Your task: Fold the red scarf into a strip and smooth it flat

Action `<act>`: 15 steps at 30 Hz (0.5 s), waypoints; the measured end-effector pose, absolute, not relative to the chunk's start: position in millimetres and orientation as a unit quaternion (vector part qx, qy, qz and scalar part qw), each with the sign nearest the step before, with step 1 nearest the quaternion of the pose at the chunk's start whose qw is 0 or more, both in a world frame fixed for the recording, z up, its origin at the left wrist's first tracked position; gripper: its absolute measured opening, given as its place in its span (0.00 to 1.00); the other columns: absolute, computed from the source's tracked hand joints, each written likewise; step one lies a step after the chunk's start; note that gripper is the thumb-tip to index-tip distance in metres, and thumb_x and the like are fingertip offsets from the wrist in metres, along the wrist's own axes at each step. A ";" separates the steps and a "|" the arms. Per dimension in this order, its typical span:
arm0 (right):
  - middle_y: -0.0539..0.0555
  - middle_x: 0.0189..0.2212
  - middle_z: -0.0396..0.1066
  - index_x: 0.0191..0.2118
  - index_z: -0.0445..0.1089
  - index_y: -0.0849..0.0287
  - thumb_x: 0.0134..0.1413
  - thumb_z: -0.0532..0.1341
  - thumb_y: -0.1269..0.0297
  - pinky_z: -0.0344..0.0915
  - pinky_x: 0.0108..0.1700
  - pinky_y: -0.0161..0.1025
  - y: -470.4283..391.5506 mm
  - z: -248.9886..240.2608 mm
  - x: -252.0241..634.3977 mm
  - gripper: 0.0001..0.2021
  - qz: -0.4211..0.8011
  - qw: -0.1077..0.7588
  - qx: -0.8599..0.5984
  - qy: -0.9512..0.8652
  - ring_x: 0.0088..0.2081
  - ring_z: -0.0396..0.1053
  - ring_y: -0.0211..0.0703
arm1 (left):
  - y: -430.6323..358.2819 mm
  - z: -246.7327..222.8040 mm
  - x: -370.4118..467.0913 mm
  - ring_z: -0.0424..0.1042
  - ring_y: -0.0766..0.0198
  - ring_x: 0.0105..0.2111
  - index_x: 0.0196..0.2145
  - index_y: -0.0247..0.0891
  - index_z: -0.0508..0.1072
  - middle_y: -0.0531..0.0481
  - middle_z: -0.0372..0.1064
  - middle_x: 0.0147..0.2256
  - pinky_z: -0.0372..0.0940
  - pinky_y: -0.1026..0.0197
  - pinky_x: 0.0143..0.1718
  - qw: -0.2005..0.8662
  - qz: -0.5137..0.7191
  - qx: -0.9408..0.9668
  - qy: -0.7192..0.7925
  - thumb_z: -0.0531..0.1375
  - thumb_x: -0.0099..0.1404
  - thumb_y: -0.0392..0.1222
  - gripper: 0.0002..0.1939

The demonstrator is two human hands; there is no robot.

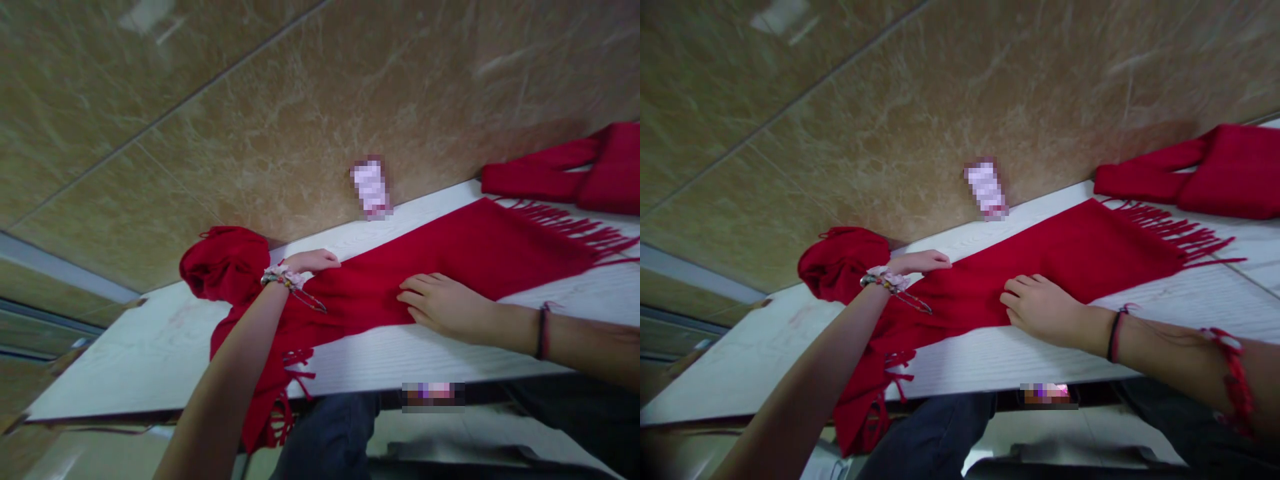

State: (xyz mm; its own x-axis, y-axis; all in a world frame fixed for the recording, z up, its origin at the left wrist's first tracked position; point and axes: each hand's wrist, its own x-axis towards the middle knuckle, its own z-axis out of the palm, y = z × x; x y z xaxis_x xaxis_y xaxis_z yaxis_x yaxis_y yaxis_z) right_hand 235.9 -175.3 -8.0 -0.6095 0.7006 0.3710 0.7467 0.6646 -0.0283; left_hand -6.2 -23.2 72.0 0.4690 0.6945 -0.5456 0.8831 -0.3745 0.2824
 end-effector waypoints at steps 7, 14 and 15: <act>0.60 0.39 0.69 0.39 0.69 0.60 0.56 0.54 0.65 0.59 0.38 0.45 -178.8 -0.4 210.5 0.09 -0.080 0.149 -0.488 -0.857 0.39 0.65 0.52 | -41.5 71.2 -20.9 0.61 0.69 0.28 0.29 0.36 0.67 0.56 0.64 0.26 0.57 0.69 0.31 0.296 -0.183 0.823 0.449 0.52 0.49 0.38 0.08; 0.61 0.36 0.68 0.37 0.69 0.62 0.55 0.52 0.71 0.57 0.44 0.48 -180.4 -2.7 207.5 0.09 -0.105 0.161 -0.467 -0.863 0.41 0.64 0.52 | -50.0 65.5 -17.3 0.59 0.68 0.25 0.25 0.36 0.67 0.56 0.62 0.22 0.54 0.67 0.27 0.222 -0.198 0.839 0.456 0.50 0.46 0.36 0.08; 0.61 0.38 0.68 0.38 0.69 0.62 0.55 0.52 0.72 0.57 0.46 0.48 -179.8 -2.9 207.8 0.10 -0.108 0.169 -0.439 -0.876 0.42 0.63 0.52 | -50.3 65.0 -17.2 0.59 0.68 0.25 0.24 0.36 0.67 0.55 0.62 0.22 0.54 0.66 0.27 0.212 -0.194 0.838 0.464 0.50 0.45 0.36 0.08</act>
